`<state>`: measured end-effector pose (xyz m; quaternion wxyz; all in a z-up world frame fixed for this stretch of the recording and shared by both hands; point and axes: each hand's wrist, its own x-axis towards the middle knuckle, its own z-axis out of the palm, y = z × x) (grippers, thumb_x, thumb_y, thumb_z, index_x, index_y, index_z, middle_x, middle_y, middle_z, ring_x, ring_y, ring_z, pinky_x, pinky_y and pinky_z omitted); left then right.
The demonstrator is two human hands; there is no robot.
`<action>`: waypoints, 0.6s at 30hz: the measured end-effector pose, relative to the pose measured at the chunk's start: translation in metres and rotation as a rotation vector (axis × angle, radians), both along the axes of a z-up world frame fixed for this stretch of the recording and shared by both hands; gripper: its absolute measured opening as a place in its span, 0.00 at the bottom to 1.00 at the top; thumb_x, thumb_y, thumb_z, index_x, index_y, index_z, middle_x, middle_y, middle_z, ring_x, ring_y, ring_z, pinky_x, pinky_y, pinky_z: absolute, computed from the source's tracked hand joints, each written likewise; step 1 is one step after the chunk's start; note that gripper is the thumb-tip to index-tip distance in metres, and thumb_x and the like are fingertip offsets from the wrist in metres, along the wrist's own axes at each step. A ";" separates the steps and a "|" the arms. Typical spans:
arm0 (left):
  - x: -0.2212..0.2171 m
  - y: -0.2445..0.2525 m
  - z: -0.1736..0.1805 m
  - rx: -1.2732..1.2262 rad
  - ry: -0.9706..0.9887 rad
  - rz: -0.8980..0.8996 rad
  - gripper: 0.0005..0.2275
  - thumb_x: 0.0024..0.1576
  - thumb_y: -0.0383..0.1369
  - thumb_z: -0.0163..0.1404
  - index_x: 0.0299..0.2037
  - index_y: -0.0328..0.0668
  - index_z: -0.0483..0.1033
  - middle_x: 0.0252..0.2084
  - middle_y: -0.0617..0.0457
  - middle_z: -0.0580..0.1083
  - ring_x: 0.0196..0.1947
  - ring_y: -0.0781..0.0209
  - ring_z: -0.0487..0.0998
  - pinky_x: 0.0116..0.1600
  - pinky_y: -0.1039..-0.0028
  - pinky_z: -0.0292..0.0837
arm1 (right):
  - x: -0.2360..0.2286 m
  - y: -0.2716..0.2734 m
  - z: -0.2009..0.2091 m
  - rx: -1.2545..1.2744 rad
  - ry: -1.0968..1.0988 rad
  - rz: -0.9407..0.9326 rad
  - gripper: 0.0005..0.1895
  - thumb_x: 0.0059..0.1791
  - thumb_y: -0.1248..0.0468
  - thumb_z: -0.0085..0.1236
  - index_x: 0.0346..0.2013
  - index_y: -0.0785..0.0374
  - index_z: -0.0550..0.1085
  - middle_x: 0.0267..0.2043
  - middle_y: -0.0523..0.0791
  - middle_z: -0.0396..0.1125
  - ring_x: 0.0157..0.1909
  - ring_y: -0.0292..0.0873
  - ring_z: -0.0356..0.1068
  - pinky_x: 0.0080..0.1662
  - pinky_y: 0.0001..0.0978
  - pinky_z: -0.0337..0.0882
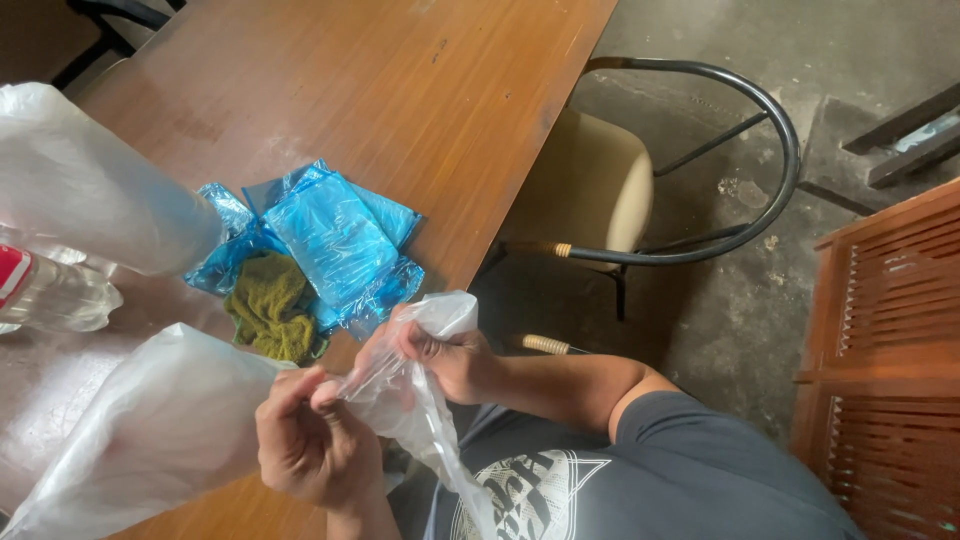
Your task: The person places a white item into a clear plastic bag, seals it, and sets it on the table. They then pick up a second clear plastic bag and repeat the process, placing another white item inside and sealing it.
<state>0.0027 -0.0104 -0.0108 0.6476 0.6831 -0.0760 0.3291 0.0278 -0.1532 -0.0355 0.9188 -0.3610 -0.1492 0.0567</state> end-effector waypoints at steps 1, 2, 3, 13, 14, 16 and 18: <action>0.002 -0.001 0.000 0.040 -0.027 -0.007 0.10 0.66 0.31 0.50 0.46 0.28 0.72 0.34 0.44 0.71 0.31 0.59 0.71 0.40 0.74 0.68 | 0.000 -0.003 0.005 -0.041 -0.026 0.066 0.19 0.57 0.50 0.53 0.39 0.65 0.73 0.39 0.47 0.71 0.36 0.38 0.69 0.38 0.25 0.67; 0.004 -0.002 0.001 0.083 -0.051 -0.017 0.08 0.65 0.26 0.50 0.47 0.24 0.73 0.32 0.42 0.70 0.28 0.61 0.69 0.37 0.76 0.66 | 0.001 -0.005 0.010 -0.079 -0.050 0.130 0.23 0.58 0.48 0.51 0.45 0.69 0.76 0.44 0.49 0.74 0.38 0.39 0.71 0.39 0.25 0.67; 0.000 -0.001 0.004 0.083 -0.049 -0.016 0.08 0.65 0.26 0.50 0.47 0.24 0.73 0.32 0.42 0.70 0.28 0.61 0.69 0.37 0.76 0.66 | -0.001 -0.001 0.004 -0.079 -0.048 0.131 0.23 0.58 0.48 0.51 0.45 0.69 0.76 0.44 0.49 0.74 0.38 0.39 0.71 0.39 0.25 0.67; -0.003 -0.002 0.007 -0.148 0.114 -0.143 0.06 0.66 0.32 0.49 0.42 0.37 0.70 0.36 0.47 0.71 0.40 0.59 0.72 0.48 0.76 0.71 | -0.001 0.006 0.008 -0.018 -0.084 0.074 0.16 0.57 0.52 0.55 0.37 0.62 0.72 0.40 0.45 0.67 0.37 0.37 0.67 0.40 0.25 0.66; -0.004 -0.003 0.008 -0.128 0.128 -0.140 0.08 0.67 0.35 0.49 0.42 0.38 0.70 0.34 0.49 0.71 0.37 0.60 0.71 0.45 0.77 0.69 | -0.001 0.007 0.013 -0.049 -0.098 0.053 0.19 0.56 0.48 0.57 0.38 0.61 0.73 0.45 0.44 0.66 0.40 0.35 0.65 0.42 0.24 0.64; -0.006 -0.001 -0.005 -0.034 0.164 -0.091 0.08 0.67 0.34 0.49 0.43 0.35 0.72 0.37 0.48 0.73 0.38 0.60 0.73 0.46 0.76 0.71 | -0.001 0.004 0.013 -0.055 -0.090 0.074 0.20 0.56 0.48 0.56 0.42 0.64 0.74 0.45 0.45 0.69 0.41 0.36 0.69 0.42 0.24 0.67; -0.006 0.000 -0.013 0.060 0.202 -0.044 0.08 0.67 0.33 0.49 0.44 0.33 0.74 0.39 0.47 0.74 0.38 0.60 0.76 0.47 0.76 0.73 | -0.002 0.001 0.009 -0.061 -0.079 0.093 0.21 0.57 0.49 0.56 0.45 0.66 0.76 0.44 0.46 0.73 0.43 0.37 0.73 0.43 0.24 0.70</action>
